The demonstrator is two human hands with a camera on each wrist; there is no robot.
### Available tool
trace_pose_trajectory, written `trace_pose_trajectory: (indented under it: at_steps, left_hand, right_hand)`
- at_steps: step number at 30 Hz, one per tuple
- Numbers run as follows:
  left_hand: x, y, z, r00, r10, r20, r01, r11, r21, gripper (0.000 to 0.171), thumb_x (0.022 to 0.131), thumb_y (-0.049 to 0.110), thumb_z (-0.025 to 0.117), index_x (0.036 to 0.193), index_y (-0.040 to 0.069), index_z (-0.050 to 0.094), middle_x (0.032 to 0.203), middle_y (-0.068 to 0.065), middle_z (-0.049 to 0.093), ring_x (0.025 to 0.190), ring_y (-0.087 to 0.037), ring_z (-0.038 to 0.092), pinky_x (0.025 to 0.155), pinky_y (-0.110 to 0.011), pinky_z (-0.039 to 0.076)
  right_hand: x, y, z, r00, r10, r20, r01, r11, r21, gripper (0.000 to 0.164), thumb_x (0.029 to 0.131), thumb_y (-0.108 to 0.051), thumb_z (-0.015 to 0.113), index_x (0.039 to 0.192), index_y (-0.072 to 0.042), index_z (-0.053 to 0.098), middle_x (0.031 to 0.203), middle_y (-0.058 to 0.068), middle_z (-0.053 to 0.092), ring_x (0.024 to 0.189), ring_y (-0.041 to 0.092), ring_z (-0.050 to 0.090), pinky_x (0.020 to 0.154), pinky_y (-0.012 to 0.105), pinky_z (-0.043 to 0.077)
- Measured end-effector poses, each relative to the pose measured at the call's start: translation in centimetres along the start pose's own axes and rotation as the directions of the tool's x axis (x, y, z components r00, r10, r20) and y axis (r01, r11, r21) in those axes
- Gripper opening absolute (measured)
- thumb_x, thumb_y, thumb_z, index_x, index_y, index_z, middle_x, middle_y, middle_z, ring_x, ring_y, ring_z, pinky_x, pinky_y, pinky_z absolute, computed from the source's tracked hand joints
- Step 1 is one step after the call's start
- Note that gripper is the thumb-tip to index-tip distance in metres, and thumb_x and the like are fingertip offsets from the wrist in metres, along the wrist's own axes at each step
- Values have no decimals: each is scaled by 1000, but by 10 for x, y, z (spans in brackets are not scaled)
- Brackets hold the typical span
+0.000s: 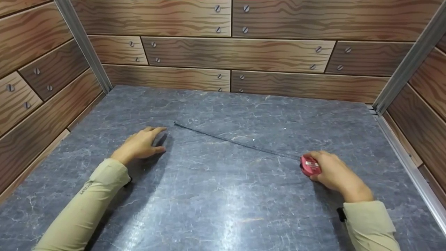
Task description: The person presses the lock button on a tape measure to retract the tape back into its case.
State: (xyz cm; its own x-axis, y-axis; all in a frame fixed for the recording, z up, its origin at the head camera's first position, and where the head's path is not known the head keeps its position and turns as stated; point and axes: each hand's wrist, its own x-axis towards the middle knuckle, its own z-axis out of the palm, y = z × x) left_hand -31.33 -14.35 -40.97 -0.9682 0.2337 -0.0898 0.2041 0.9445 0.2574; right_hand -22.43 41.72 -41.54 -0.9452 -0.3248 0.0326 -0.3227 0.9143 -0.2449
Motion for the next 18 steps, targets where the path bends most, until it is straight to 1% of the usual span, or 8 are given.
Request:
trace_pose_trajectory:
  at_steps: [4, 14, 18]
  left_hand:
    - [0, 0, -1, 1000, 4, -10, -4, 1000, -3, 75, 98, 36, 78, 163, 18, 44, 158, -24, 51, 142, -50, 54, 115, -74, 39]
    - [4, -2, -1, 1000, 0, -5, 0, 1000, 17, 74, 99, 35, 78, 163, 20, 45, 156, -23, 54, 140, -48, 57, 112, -70, 45]
    - [6, -2, 0, 1000, -3, -8, 3, 1000, 4, 72, 98, 34, 78, 162, 20, 46, 155, -22, 55, 140, -48, 57, 113, -70, 44]
  right_hand:
    - [0, -2, -1, 1000, 16, 21, -16, 1000, 22, 66, 81, -6, 90, 138, 9, 62, 131, 40, 64, 117, 58, 63, 95, 69, 51]
    - [0, -4, -1, 1000, -8, 26, 7, 999, 32, 66, 80, -10, 92, 137, 6, 64, 131, 36, 67, 115, 51, 66, 92, 62, 53]
    - [-1, -1, -2, 1000, -20, 6, 20, 999, 29, 66, 78, -10, 93, 136, 6, 66, 128, 34, 69, 112, 49, 67, 91, 60, 53]
